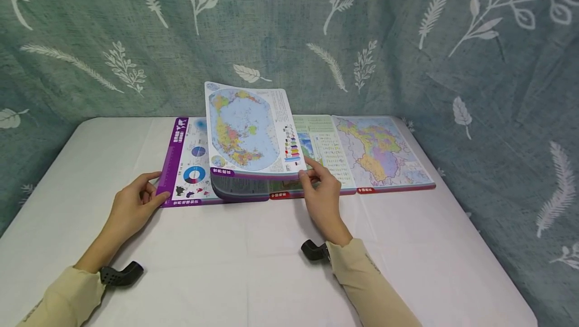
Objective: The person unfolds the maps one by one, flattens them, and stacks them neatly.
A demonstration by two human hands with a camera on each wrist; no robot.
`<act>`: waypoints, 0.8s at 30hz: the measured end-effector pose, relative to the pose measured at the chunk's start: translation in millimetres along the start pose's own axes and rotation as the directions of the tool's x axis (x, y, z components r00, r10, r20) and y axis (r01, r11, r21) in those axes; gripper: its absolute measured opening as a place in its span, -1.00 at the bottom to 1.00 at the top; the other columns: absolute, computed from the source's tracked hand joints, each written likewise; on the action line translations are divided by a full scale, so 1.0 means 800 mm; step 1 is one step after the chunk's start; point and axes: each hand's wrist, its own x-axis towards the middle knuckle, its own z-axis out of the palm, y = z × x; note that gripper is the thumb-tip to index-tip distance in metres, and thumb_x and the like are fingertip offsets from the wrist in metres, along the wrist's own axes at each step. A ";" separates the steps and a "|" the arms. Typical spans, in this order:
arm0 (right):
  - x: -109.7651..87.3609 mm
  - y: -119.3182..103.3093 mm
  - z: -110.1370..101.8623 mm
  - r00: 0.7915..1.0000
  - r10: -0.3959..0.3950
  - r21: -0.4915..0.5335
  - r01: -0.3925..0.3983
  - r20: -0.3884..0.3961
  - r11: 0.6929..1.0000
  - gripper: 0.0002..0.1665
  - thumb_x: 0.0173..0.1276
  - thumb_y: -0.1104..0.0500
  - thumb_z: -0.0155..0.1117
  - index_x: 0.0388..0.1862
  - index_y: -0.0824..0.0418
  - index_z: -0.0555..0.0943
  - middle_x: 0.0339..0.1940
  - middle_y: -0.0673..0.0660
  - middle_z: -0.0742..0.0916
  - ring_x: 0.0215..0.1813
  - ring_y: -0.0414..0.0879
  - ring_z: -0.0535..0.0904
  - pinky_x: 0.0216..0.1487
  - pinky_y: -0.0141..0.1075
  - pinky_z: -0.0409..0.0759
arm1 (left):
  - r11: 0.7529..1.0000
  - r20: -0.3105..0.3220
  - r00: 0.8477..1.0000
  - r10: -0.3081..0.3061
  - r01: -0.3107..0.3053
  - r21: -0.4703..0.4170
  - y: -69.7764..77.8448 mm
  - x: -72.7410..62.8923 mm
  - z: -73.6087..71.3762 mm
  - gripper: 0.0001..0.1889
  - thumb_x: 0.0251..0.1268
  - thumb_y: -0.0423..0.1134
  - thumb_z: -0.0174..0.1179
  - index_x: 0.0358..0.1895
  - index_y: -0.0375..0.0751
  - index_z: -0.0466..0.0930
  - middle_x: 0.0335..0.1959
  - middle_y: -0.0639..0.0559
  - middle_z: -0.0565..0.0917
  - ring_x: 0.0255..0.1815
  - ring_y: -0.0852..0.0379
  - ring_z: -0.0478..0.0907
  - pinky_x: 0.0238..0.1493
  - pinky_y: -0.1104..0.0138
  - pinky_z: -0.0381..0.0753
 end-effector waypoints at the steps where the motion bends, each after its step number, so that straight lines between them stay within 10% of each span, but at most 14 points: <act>1: 0.001 0.001 -0.001 1.000 0.004 0.002 -0.004 -0.001 1.000 -0.58 0.52 0.24 0.36 0.32 0.22 0.68 -0.32 0.16 0.80 -0.27 -0.11 0.63 -0.19 -0.41 0.47 | 1.000 -0.001 1.000 -0.001 0.001 -0.001 0.000 0.000 0.000 -0.42 0.37 -0.31 0.43 0.39 -0.40 0.49 -0.41 -0.08 0.55 -0.42 0.05 0.36 -0.24 0.23 0.20; 24: 0.015 0.035 -0.035 0.999 0.001 0.021 0.000 -0.049 1.000 -0.58 0.51 0.24 0.37 0.31 0.15 0.69 -0.29 0.22 0.81 -0.27 -0.18 0.63 -0.11 -0.47 0.47 | 1.000 -0.001 1.000 -0.009 0.010 0.004 -0.001 0.000 0.001 -0.42 0.38 -0.28 0.43 0.40 -0.37 0.50 -0.41 -0.06 0.56 -0.41 0.08 0.36 -0.30 0.29 0.25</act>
